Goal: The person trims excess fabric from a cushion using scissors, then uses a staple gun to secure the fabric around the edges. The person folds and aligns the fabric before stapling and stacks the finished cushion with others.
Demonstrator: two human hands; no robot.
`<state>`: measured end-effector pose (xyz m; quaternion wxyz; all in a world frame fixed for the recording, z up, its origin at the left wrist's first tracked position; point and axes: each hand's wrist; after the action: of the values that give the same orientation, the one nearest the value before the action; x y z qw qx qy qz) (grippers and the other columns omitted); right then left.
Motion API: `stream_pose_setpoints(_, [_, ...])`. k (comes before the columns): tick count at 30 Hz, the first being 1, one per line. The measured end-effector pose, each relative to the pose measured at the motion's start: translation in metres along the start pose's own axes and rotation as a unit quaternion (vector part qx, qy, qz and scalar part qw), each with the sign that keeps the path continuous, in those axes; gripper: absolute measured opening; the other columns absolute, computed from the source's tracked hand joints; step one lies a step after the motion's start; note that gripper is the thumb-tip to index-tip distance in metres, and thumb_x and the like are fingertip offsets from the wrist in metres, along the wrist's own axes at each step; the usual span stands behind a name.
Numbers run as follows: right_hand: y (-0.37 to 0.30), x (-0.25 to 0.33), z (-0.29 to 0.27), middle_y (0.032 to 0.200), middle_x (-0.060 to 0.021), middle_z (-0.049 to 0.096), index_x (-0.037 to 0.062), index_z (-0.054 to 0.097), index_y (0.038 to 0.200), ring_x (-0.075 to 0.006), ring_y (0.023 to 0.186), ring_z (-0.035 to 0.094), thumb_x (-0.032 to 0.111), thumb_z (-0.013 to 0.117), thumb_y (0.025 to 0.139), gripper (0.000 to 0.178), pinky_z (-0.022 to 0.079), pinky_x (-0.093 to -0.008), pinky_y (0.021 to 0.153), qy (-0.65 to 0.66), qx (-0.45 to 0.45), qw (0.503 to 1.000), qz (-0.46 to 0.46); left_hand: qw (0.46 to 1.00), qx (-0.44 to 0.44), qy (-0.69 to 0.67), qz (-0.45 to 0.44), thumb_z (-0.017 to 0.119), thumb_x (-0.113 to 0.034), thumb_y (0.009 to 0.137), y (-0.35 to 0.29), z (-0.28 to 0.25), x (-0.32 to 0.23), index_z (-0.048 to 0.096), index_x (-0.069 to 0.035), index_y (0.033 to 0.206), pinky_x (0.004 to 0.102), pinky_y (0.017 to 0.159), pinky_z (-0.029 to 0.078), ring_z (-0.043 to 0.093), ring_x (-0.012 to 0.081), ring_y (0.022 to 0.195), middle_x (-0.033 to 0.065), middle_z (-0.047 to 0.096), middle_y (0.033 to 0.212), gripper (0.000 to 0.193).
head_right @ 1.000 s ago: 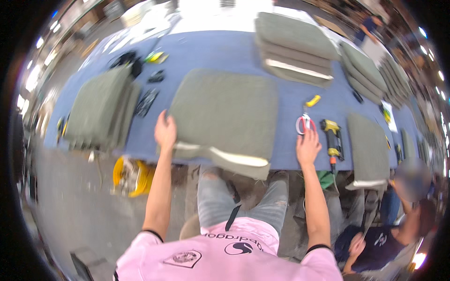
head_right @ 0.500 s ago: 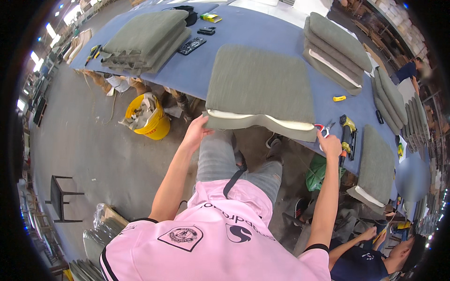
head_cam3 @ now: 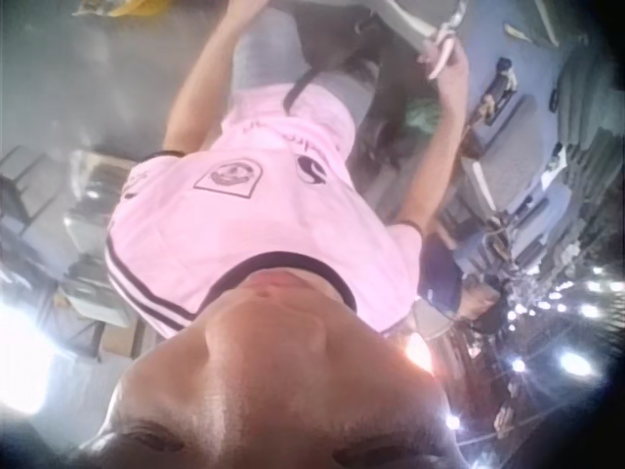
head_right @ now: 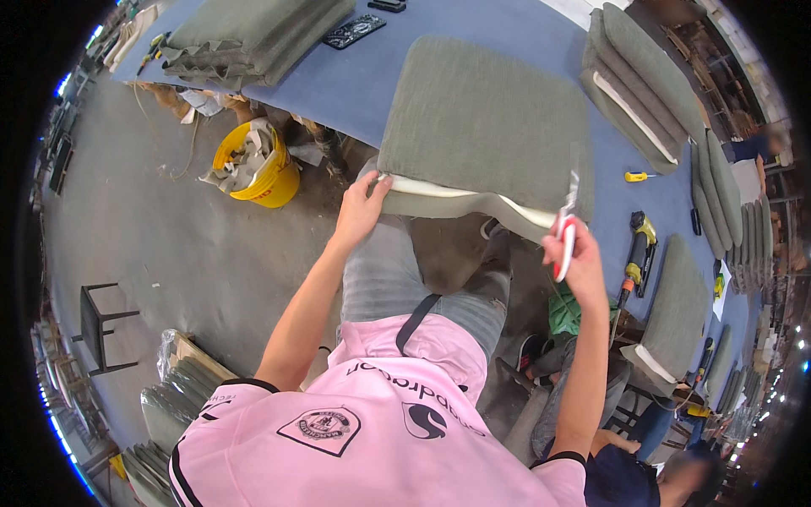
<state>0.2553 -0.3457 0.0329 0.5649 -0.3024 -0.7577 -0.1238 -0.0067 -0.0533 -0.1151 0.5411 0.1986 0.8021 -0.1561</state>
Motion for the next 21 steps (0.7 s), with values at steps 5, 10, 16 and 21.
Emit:
stream_pose_setpoints(5, [0.026, 0.045, 0.074, 0.090, -0.0176, 0.073, 0.0022, 0.071, 0.098, -0.0430, 0.083, 0.069, 0.068, 0.083, 0.089, 0.068, 0.054, -0.0490, 0.075, -0.424, 0.149, 0.888, -0.098, 0.996, 0.043, -0.076, -0.027, 0.059, -0.041, 0.116, -0.007, 0.011, 0.014, 0.071, 0.004, 0.124, 0.0367, 0.088, 0.053, 0.064, 0.0184, 0.092, 0.0151, 0.074, 0.096, 0.048])
stream_pose_setpoints(10, [0.074, 0.040, 0.127, 0.088, -0.0216, 0.075, 0.0029, 0.074, 0.095, -0.0447, 0.089, 0.074, 0.076, 0.069, 0.095, 0.073, 0.057, -0.0537, 0.080, -0.472, 0.232, 0.845, -0.099, 0.995, -0.016, -0.102, 0.009, 0.057, -0.035, 0.118, -0.015, 0.015, 0.027, 0.063, 0.003, 0.107, 0.0382, 0.070, 0.045, 0.044, 0.0196, 0.073, 0.0132, 0.051, 0.078, 0.040])
stream_pose_setpoints(16, [0.102, 0.049, 0.140, 0.079, -0.0231, 0.074, 0.0028, 0.075, 0.087, -0.0468, 0.081, 0.075, 0.078, 0.068, 0.095, 0.076, 0.057, -0.0553, 0.076, -0.512, 0.259, 0.817, -0.059, 0.996, 0.045, -0.071, -0.031, 0.056, -0.037, 0.119, -0.010, 0.007, 0.027, 0.068, 0.002, 0.115, 0.0354, 0.077, 0.048, 0.051, 0.0157, 0.082, 0.0092, 0.062, 0.086, 0.041])
stream_pose_setpoints(21, [0.111, 0.054, 0.149, 0.079, -0.0232, 0.072, 0.0011, 0.074, 0.088, -0.0472, 0.081, 0.072, 0.076, 0.072, 0.094, 0.076, 0.054, -0.0542, 0.074, -0.493, 0.263, 0.828, -0.049, 0.995, 0.030, -0.092, -0.010, 0.056, -0.035, 0.119, -0.011, 0.008, 0.029, 0.071, 0.002, 0.118, 0.0361, 0.081, 0.051, 0.056, 0.0165, 0.084, 0.0112, 0.067, 0.089, 0.040])
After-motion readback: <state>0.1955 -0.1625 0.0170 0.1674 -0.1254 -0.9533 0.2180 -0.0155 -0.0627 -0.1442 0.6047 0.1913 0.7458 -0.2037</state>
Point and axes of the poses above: each hand's wrist, its own y-axis towards the middle knuckle, its own z-axis out of the palm, x = y × z
